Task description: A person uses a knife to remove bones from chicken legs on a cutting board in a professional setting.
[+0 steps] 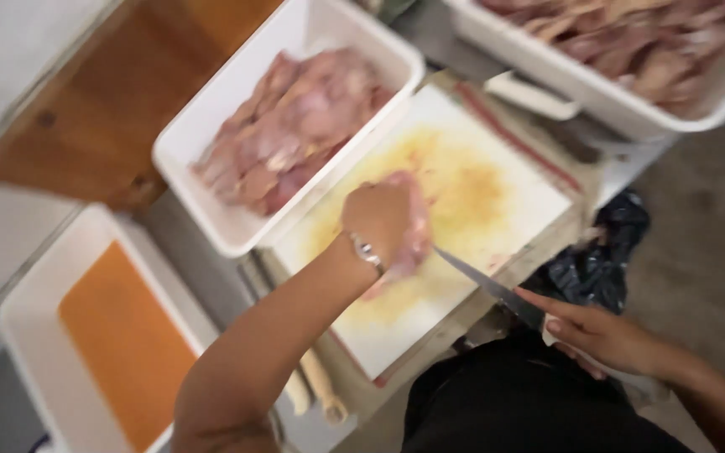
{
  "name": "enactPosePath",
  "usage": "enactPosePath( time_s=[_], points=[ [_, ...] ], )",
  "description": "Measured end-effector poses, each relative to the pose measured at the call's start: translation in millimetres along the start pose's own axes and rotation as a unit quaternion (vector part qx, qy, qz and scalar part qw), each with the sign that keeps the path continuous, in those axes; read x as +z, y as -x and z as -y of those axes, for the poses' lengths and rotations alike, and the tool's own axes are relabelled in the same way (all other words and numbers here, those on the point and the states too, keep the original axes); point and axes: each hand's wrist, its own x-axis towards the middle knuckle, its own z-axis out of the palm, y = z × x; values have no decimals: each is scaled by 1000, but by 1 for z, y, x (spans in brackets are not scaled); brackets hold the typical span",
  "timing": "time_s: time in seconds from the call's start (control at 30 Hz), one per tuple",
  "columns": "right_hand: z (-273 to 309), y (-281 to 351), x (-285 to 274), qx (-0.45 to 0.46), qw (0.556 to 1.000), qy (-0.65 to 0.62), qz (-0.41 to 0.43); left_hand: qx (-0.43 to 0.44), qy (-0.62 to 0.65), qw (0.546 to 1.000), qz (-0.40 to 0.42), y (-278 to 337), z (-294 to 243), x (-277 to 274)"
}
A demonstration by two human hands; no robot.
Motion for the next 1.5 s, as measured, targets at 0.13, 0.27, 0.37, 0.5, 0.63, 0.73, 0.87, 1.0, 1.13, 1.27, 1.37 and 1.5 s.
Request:
enactPosePath(
  time_s=[0.13, 0.27, 0.37, 0.5, 0.63, 0.73, 0.87, 1.0, 1.13, 1.27, 1.37, 1.5],
  points=[
    [-26, 18, -18, -74, 992, -100, -27, 118, 49, 862, -491, -41, -26, -24],
    [-41, 22, -30, -78, 992, -96, -35, 271, 50, 684, -676, 1, -70, -137],
    [-65, 24, -42, -124, 985, -108, -44, 341, 156, 703, -604, -18, -102, -200],
    [-80, 40, -68, -93, 984, -140, -63, 379, 256, 805, -377, 18, -118, -207],
    [-104, 35, -100, -114, 977, -170, -66, 289, 206, 847, -396, 10, -91, -124],
    [-111, 22, -126, -129, 976, -151, -94, 136, 197, 891, -385, -29, -72, -23],
    [-115, -6, -156, -179, 965, -167, -97, -65, 293, 795, -527, -83, -73, 122],
    [-93, -26, -173, -222, 968, -103, -63, -220, 125, 816, -520, -95, -112, 199],
    [-76, -40, -173, -293, 950, -101, 19, -224, 209, 816, -490, -88, -125, 213],
    [-68, -45, -172, -265, 962, -51, 29, -92, 591, 683, -420, -44, -133, 155],
    [-64, -43, -168, -248, 966, -59, 33, 39, 820, 442, -360, -17, -130, 121],
    [-52, -37, -159, -231, 972, -38, 18, 121, 931, 290, -187, -32, -121, 110]
  ],
)
